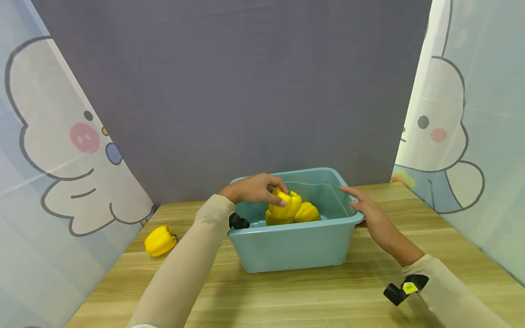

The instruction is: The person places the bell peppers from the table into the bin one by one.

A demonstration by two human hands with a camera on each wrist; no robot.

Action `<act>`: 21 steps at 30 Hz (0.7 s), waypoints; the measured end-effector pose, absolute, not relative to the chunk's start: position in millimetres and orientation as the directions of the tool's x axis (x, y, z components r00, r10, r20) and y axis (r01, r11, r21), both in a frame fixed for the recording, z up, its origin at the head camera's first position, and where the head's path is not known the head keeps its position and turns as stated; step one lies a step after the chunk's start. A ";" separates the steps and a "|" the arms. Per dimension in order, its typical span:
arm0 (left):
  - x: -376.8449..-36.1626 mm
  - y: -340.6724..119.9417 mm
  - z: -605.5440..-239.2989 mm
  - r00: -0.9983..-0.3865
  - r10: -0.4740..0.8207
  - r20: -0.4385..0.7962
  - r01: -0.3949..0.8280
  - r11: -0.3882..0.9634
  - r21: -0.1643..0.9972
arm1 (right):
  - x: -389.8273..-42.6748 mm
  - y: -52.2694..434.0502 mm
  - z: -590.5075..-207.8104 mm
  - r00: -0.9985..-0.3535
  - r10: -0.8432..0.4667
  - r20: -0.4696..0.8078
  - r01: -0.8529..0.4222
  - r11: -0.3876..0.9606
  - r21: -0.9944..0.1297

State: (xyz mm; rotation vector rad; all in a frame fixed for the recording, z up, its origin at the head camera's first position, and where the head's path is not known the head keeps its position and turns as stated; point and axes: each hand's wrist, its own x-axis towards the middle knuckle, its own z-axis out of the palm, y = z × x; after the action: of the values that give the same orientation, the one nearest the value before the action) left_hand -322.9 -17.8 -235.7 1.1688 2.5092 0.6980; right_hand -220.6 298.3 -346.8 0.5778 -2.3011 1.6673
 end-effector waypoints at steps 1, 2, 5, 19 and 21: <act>-323.2 -18.0 -236.1 -0.624 0.779 -0.052 0.639 0.548 0.541 | -220.9 297.8 -346.7 -0.892 -0.173 0.416 -0.450 0.275 -0.850; -323.4 -18.0 -236.5 -0.618 0.784 -0.051 0.641 0.540 0.545 | -221.1 297.4 -346.7 -0.893 -0.171 0.417 -0.450 0.275 -0.850; -324.8 -18.4 -238.6 -0.606 0.794 -0.036 0.645 0.518 0.562 | -221.4 297.1 -347.6 -0.899 -0.160 0.409 -0.438 0.261 -0.860; -323.5 -21.5 -234.6 -0.674 0.735 0.071 0.637 0.530 0.560 | -222.5 297.6 -351.1 -0.896 -0.152 0.418 -0.444 0.265 -0.856; -322.6 -21.8 -232.5 -0.676 0.732 0.084 0.642 0.530 0.554 | -222.7 298.3 -351.9 -0.894 -0.155 0.422 -0.449 0.272 -0.851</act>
State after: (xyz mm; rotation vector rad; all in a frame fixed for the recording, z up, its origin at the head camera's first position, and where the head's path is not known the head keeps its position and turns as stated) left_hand -322.6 -21.8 -232.5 1.1799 2.6060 0.8431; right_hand -222.7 298.3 -351.9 0.5573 -2.2888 1.6635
